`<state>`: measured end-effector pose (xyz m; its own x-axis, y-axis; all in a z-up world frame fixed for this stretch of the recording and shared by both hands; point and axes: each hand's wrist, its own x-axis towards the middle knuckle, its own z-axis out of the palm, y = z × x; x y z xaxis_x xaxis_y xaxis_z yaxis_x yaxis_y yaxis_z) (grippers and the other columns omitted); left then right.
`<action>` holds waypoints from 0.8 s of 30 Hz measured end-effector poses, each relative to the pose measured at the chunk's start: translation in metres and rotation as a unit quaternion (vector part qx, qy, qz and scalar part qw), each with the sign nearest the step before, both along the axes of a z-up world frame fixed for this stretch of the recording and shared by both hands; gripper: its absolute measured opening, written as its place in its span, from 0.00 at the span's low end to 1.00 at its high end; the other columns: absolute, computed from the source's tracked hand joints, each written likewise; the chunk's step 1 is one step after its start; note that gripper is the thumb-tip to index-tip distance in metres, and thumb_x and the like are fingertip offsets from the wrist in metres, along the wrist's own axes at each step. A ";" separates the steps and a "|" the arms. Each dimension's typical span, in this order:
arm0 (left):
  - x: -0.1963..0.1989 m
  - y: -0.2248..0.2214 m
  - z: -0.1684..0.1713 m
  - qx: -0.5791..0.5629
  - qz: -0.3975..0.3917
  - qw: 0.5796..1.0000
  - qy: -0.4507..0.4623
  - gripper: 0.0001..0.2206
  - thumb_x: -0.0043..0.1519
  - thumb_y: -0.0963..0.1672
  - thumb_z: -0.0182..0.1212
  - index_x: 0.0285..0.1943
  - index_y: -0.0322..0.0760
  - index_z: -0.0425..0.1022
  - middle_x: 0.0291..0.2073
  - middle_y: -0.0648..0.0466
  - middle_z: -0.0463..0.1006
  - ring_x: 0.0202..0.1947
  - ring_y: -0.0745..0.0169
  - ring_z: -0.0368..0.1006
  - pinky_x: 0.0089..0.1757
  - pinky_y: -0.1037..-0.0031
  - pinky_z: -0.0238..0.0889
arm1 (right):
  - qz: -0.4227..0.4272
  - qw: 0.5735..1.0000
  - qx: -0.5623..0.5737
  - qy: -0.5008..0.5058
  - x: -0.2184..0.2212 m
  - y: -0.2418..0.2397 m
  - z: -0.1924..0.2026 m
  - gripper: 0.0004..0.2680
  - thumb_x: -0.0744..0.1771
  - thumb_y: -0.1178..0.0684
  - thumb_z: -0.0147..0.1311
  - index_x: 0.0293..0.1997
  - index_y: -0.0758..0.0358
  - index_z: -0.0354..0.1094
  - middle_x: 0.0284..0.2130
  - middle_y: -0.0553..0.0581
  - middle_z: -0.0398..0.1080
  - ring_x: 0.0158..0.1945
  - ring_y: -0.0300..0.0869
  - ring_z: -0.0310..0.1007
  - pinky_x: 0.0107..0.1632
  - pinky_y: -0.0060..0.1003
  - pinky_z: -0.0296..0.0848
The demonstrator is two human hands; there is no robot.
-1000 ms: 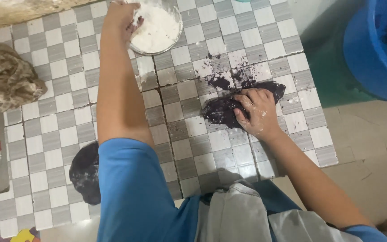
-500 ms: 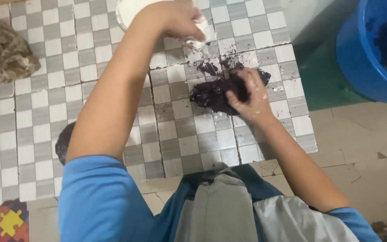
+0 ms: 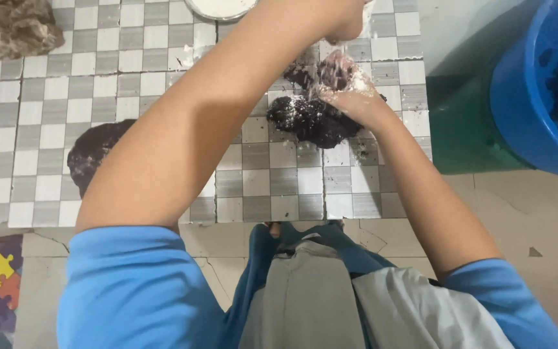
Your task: The person is kneading a dark-colored dough on a tiled surface, periodically adding flour from a bowl to adjust the consistency.
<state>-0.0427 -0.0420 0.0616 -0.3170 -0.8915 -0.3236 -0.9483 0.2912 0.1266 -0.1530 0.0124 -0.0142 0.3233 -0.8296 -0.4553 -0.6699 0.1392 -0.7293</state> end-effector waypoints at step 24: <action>0.006 0.022 -0.007 -0.054 -0.017 0.997 0.048 0.15 0.51 0.31 0.52 0.43 0.36 0.68 0.29 0.49 0.71 0.22 0.56 0.67 0.20 0.66 0.54 | 0.166 0.971 -0.063 -0.159 -0.013 -0.043 -0.043 0.09 0.67 0.52 0.44 0.25 0.56 0.60 0.17 0.48 0.64 0.21 0.32 0.64 0.29 0.27 0.66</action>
